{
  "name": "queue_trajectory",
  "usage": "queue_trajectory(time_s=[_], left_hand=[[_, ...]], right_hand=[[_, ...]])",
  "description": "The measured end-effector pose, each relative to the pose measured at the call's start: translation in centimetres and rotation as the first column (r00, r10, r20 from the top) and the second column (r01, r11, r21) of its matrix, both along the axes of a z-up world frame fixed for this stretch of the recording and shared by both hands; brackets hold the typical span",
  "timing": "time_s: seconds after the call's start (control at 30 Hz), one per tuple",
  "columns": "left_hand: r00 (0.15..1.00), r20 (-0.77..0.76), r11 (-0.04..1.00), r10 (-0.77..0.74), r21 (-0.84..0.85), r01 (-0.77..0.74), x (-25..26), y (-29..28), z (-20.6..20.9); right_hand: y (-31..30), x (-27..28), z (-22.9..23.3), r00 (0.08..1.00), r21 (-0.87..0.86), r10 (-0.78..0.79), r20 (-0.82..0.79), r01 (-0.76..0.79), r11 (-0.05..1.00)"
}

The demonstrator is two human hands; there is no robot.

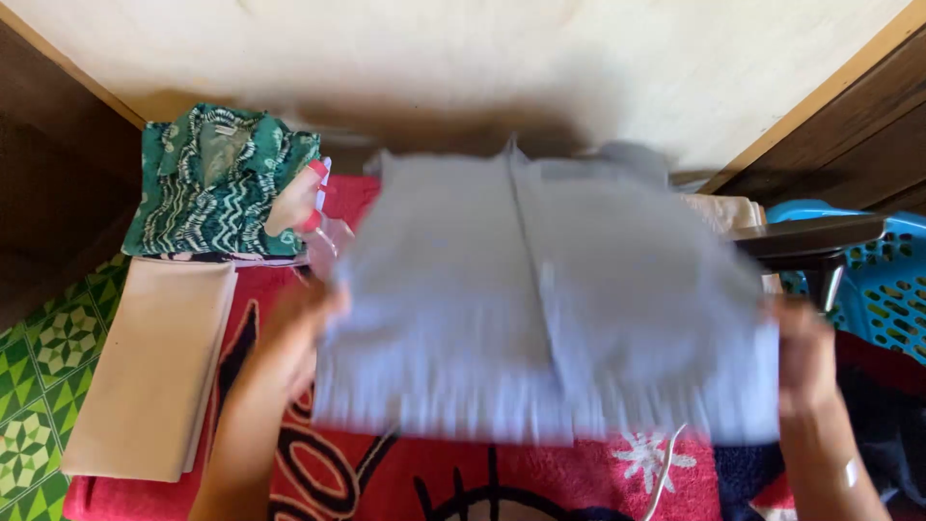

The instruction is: Ironing a blue short-sleeved school shirt on a blanket-covered surface.

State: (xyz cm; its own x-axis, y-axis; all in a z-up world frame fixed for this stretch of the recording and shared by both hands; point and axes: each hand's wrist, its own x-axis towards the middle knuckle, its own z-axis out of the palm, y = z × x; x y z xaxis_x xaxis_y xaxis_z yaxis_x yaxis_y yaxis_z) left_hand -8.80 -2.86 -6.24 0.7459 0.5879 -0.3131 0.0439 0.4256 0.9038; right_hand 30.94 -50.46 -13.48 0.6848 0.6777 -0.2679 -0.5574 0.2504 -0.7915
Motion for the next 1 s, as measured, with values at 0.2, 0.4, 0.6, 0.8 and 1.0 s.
queue_trajectory(time_s=[0.2, 0.4, 0.6, 0.8, 1.0], left_hand=[[0.792, -0.424, 0.898, -0.44, -0.204, 0.39, -9.0, -3.2, -10.9], [0.527, -0.59, 0.745, -0.611, -0.203, 0.636, -8.6, -3.8, -13.7], [0.623, -0.449, 0.753, -0.64, -0.209, 0.624, -9.3, -2.0, -9.5], [0.353, -0.562, 0.584, -0.748, -0.304, 0.753, -9.6, -2.4, -16.4], [0.146, -0.759, 0.488, -0.635, -0.247, 0.837, -7.5, -0.3, -13.5]], right_hand=[[-1.1, -10.2, -4.6, 0.897, -0.492, 0.213, -0.388, -0.397, 0.775], [-2.6, -10.9, -10.1, 0.789, -0.666, 0.554, -0.265, -0.566, 0.486], [-3.0, -10.2, -9.4, 0.685, -0.635, 0.671, -0.285, -0.659, 0.403], [-3.9, -10.2, -14.0, 0.57, -0.8, 0.803, -0.175, -0.558, 0.221], [0.2, -10.0, -5.9, 0.328, -0.804, 0.871, -0.365, -0.582, -0.118]])
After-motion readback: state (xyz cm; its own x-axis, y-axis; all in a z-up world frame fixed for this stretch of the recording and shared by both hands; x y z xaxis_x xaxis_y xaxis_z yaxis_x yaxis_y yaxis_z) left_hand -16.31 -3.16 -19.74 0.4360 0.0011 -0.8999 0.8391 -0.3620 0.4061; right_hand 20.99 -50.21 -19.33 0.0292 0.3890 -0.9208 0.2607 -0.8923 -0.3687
